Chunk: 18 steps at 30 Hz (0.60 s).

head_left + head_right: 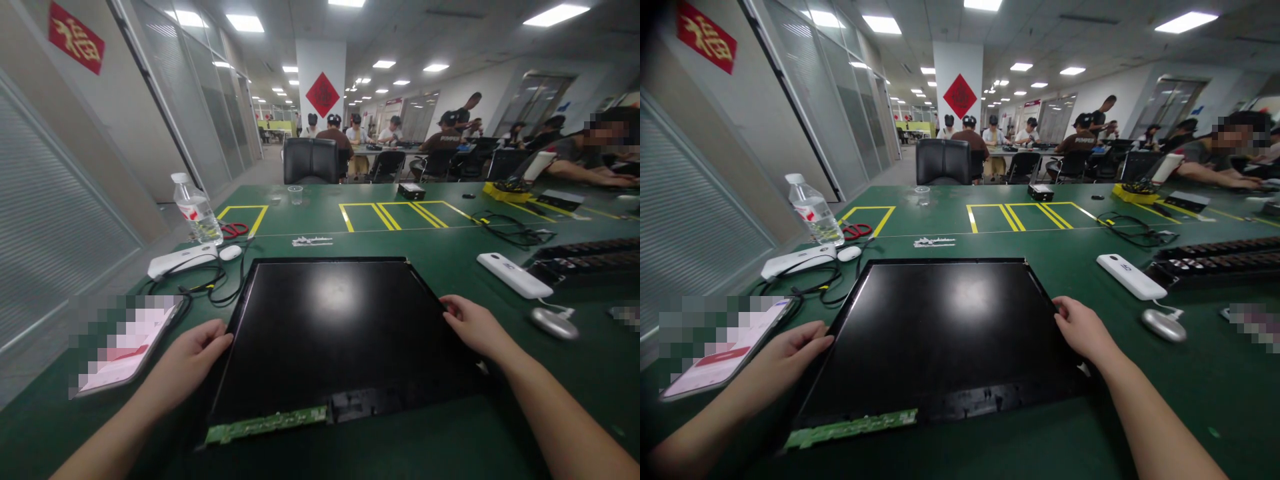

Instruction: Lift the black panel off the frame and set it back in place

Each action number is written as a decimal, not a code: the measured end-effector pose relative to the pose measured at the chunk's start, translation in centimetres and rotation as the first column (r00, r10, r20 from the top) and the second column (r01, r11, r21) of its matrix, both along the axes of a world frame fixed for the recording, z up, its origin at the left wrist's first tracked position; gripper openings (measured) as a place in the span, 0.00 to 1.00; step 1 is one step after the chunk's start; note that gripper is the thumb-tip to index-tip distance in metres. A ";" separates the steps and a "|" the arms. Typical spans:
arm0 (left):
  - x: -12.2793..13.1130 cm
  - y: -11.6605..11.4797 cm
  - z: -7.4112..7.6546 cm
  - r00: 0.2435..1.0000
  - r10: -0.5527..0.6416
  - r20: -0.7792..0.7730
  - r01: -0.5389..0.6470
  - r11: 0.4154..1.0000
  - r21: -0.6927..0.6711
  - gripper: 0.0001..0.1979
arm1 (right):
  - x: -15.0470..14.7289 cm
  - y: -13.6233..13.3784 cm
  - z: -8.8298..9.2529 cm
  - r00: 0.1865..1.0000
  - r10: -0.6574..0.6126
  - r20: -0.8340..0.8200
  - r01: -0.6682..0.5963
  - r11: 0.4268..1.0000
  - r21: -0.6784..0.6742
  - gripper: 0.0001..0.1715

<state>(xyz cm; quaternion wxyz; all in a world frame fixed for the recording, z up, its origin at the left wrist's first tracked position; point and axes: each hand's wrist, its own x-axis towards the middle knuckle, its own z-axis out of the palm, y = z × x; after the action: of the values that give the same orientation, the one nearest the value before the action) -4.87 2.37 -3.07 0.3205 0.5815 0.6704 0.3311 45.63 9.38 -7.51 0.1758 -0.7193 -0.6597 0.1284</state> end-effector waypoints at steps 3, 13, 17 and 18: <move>0.7 -0.3 0.3 0.985 0.096 0.142 -0.091 0.995 -0.040 0.23 | 0.0 0.0 0.1 1.000 -0.006 -0.006 0.006 1.000 -0.002 0.17; 2.3 -0.9 -1.2 0.781 0.418 0.464 -0.358 0.908 -0.215 0.20 | -0.2 0.0 0.2 1.000 -0.020 -0.004 0.020 1.000 -0.003 0.18; 2.4 -0.8 -1.2 0.765 0.435 0.474 -0.370 0.900 -0.229 0.18 | -0.1 0.1 0.1 1.000 -0.010 0.001 0.010 1.000 0.006 0.17; 2.4 -0.7 -1.2 0.765 0.436 0.474 -0.370 0.900 -0.232 0.17 | 0.0 0.1 0.1 1.000 -0.007 0.001 0.007 1.000 0.008 0.17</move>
<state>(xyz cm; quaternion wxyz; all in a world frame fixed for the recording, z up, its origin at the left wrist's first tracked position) -2.48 1.63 -4.26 0.4447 0.2924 0.6884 0.4928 45.58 9.47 -7.44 0.1789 -0.7208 -0.6579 0.1248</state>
